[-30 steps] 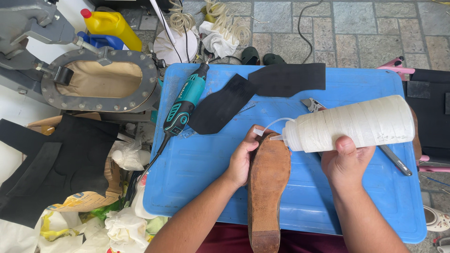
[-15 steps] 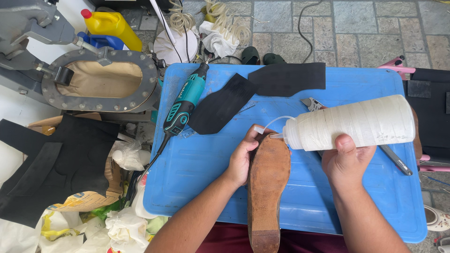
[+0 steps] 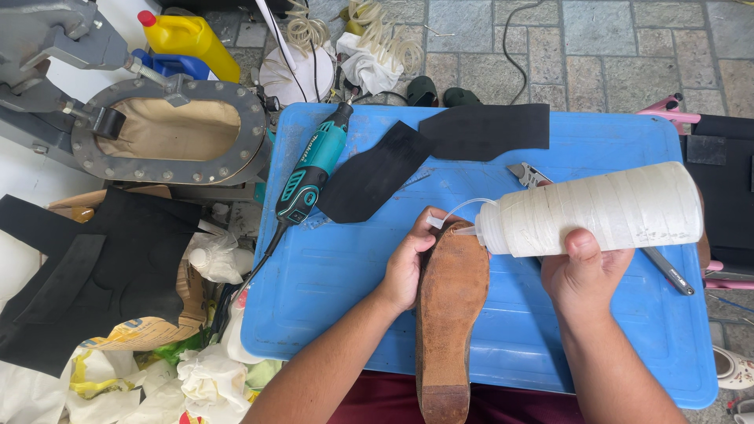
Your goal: The person applies glue to the sole of a brown shoe using a squeeze bottle and spreads it with a brush. The person repeatedly applies glue and spreads it across the sole surface.
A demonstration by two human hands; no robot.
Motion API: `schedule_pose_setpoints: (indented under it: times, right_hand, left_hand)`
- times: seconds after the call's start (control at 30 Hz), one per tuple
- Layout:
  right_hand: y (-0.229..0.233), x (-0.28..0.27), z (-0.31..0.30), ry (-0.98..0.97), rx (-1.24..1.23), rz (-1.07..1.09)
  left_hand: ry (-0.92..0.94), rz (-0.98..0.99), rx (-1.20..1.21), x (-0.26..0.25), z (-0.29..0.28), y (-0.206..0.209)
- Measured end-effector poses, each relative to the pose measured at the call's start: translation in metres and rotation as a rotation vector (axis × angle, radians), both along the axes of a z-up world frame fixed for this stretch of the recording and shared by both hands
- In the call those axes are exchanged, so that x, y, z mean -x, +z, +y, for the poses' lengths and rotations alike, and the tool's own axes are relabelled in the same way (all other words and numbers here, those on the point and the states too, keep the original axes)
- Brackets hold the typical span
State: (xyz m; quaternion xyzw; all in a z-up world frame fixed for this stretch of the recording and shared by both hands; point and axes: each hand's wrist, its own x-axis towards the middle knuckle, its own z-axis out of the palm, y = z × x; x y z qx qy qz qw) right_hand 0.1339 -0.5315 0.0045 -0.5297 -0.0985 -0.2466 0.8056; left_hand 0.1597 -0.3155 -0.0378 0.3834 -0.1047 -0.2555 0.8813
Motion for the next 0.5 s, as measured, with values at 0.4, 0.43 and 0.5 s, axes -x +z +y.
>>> schedule_pose_setpoints:
  times: [0.4,0.43,0.5]
  right_hand:
    - [0.0071,0.0048,0.0045,0.021,0.005,0.021]
    - [0.0066,0.0051,0.0045,0.022,0.001,0.024]
    - [0.0055,0.0056,0.0042,0.021,-0.003,0.026]
  left_hand:
    - [0.004,-0.005,-0.059,0.0000,0.0002,0.0024]
    - [0.001,0.003,-0.048,0.0001,0.0003,0.0020]
    - [-0.001,0.009,-0.043,-0.0001,-0.0002,0.0013]
